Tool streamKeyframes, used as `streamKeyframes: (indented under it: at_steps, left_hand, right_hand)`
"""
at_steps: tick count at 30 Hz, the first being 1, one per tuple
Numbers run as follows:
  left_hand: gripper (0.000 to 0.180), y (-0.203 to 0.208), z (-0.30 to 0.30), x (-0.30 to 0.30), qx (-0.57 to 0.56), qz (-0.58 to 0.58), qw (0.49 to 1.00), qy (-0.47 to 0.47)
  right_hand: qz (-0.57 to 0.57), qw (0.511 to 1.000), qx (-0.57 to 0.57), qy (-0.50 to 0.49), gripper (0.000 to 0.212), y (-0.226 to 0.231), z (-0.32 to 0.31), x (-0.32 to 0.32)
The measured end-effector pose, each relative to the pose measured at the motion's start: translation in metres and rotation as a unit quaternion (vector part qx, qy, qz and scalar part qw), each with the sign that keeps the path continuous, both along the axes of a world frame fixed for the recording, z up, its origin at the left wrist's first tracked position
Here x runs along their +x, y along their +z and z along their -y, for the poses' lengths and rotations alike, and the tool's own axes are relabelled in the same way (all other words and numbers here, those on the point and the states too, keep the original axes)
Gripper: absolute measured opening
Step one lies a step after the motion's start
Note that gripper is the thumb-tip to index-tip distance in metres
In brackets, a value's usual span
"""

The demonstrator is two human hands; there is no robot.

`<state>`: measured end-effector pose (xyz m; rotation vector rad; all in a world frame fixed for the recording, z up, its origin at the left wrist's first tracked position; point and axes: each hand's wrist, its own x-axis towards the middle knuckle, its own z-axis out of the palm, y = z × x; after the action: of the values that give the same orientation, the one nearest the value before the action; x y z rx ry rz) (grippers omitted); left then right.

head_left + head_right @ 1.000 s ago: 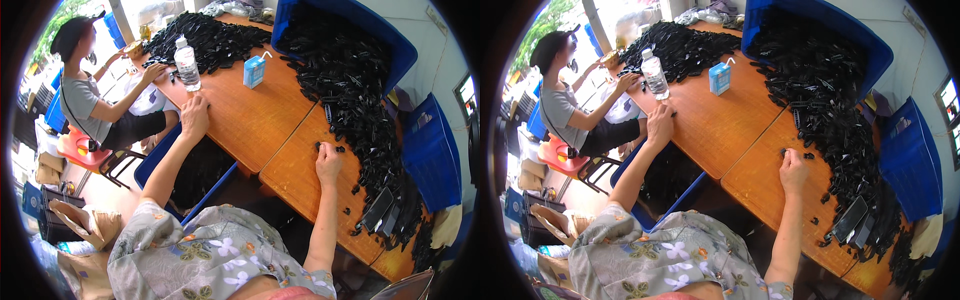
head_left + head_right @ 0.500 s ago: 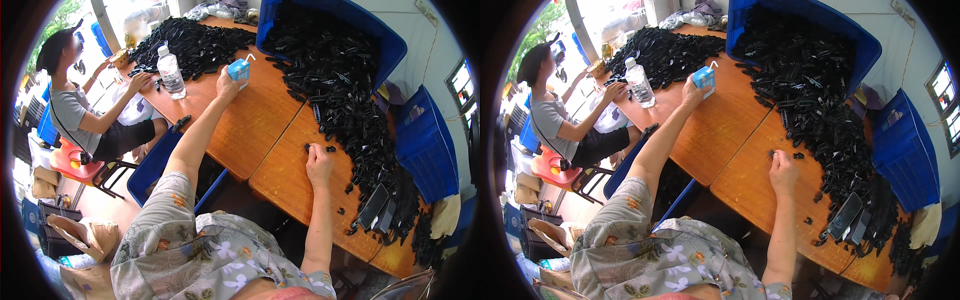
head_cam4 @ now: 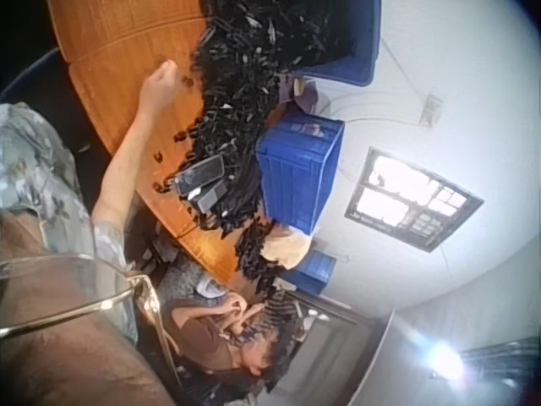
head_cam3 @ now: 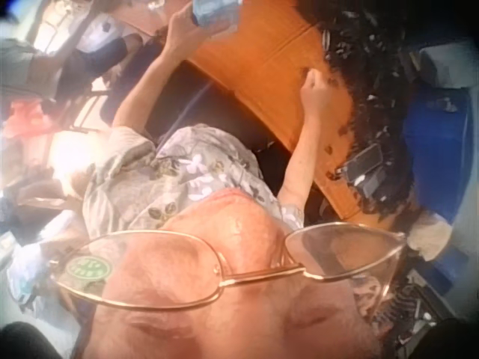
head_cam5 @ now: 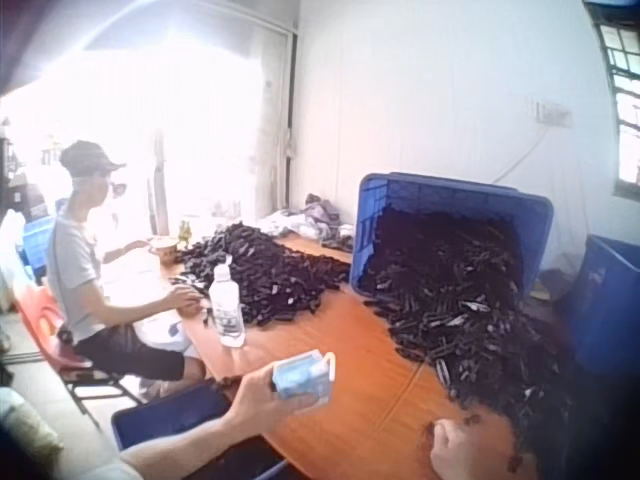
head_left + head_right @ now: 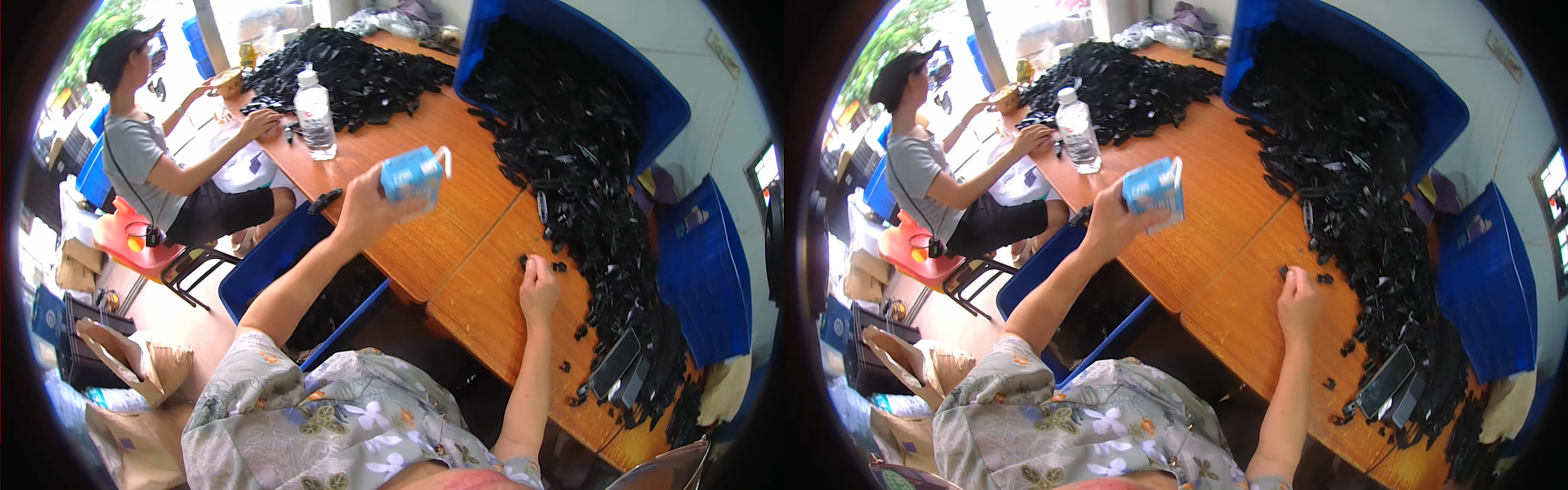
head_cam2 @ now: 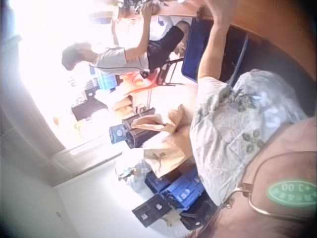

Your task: The person drinks from a carton, then assembles plastic parts together by hand and places them on the table. The person deposits a stack of assembled parts into a bin and assembles more plastic parts by hand.

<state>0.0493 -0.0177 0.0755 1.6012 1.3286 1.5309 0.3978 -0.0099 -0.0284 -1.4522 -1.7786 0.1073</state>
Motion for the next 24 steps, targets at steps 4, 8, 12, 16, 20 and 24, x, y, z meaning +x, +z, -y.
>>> streamKeyframes:
  at_steps: [4, 8, 12, 16, 20, 24]
  left_hand:
    - [0.049, 0.047, 0.077, -0.007, 0.022, -0.066, 0.997, 0.014]
    - [0.049, 0.082, 0.128, -0.013, 0.116, -0.174, 0.978, 0.004]
    - [0.056, 0.106, 0.162, -0.022, 0.175, -0.216, 0.960, -0.039]
    - [0.052, 0.115, 0.173, -0.029, 0.222, -0.152, 0.956, -0.117]
    - [0.051, 0.109, 0.180, -0.033, 0.276, -0.163, 0.938, -0.130]
    - [0.046, 0.114, 0.192, -0.037, 0.317, -0.201, 0.918, -0.126]
  right_hand:
    - [0.007, 1.000, -0.015, 0.009, 0.024, 0.000, 0.001, 0.002]
    - [0.019, 1.000, -0.002, 0.019, 0.025, -0.002, 0.002, 0.004]
    - [0.006, 1.000, 0.005, 0.024, 0.025, -0.005, -0.001, 0.004]
    - [-0.003, 1.000, 0.001, 0.025, 0.025, -0.003, -0.001, 0.005]
    - [-0.010, 1.000, 0.000, 0.023, 0.025, -0.007, -0.003, 0.007]
    - [0.002, 0.999, 0.011, 0.032, 0.024, -0.006, -0.005, 0.007]
